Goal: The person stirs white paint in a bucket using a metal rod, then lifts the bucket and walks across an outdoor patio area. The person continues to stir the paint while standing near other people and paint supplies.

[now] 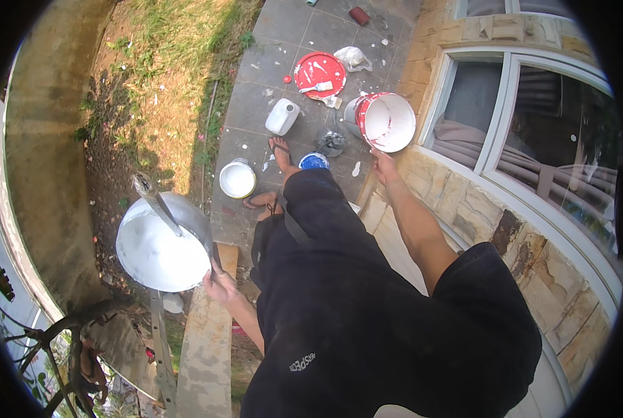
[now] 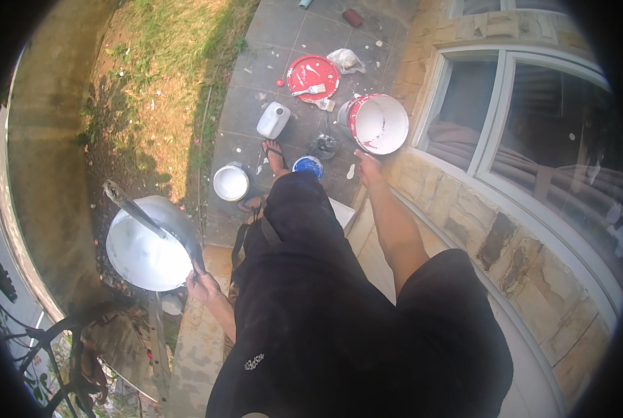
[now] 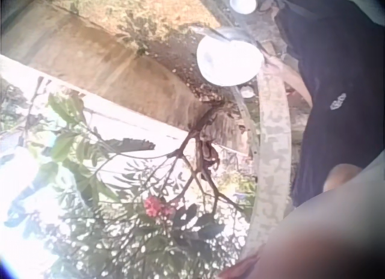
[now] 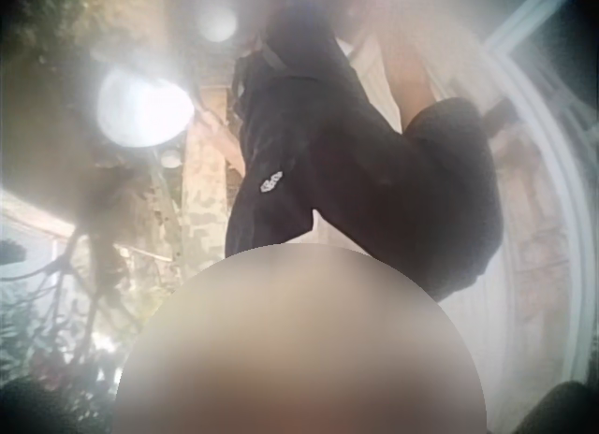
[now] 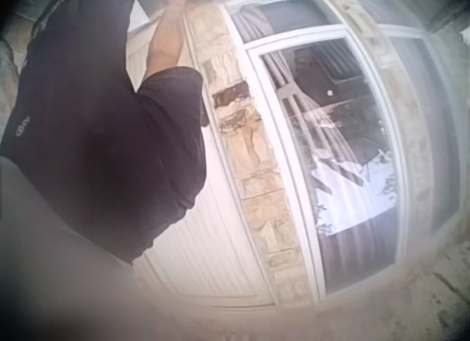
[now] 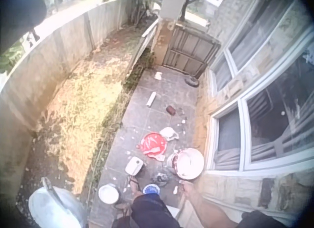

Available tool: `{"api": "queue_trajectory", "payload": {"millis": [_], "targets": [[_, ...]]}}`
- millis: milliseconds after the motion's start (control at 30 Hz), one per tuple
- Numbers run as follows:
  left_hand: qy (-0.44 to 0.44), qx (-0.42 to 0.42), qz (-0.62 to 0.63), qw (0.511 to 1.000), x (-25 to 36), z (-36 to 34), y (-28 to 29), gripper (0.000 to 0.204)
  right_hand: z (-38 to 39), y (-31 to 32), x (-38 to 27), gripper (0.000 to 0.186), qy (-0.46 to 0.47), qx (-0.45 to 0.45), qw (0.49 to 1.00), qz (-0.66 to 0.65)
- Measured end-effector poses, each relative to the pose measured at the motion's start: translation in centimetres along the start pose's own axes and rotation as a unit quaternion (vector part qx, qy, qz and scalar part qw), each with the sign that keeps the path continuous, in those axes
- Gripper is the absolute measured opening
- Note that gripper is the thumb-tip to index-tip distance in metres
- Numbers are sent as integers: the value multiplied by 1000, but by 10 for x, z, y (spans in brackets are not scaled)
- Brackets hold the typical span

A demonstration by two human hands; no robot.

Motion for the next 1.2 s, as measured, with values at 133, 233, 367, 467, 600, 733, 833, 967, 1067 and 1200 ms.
{"api": "queue_trajectory", "payload": {"millis": [133, 233, 367, 467, 600, 733, 833, 967, 1067, 1200], "targets": [[11, -35, 39, 999, 4, -1, 3, 66, 1, 7, 9, 27, 2, 5, 1000, 27], [2, -22, 33, 999, 8, -2, 7, 66, 1, 9, 16, 24, -3, 8, 996, 88], [-5, -42, 28, 999, 11, -2, 2, 69, 4, 4, 22, 31, 46, -16, 988, 145], [13, -60, 31, 998, 5, 1, -4, 69, 3, 3, 30, 55, 34, -8, 985, 168], [-28, -9, 21, 999, -2, 11, -4, 58, -8, -23, 18, 48, 38, -44, 979, 196], [-46, -34, 21, 998, -16, 27, -11, 71, -20, -79, -30, 19, 75, -176, 956, 221], [-37, -13, 107, 993, -24, 36, -14, 67, -19, -123, -76, 53, 60, -211, 937, 271], [-87, 3, 143, 986, -18, 50, -4, 56, 8, -184, -124, 64, 91, -258, 895, 352], [-98, 29, 187, 977, -26, 66, 30, 53, 36, -216, -134, 68, 124, -314, 859, 386], [-142, 61, 245, 957, -32, 90, 90, 71, 75, -253, -125, 66, 131, -331, 822, 444]]}}
Point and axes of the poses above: each hand's wrist, its own z-axis away from the middle knuckle, its own y-axis out of the back of the hand, x = y × z, the point moved 7 cm from there along -z, towards the middle knuckle, and after that the axes turned 1 degree about x, right-handed, at the moved point
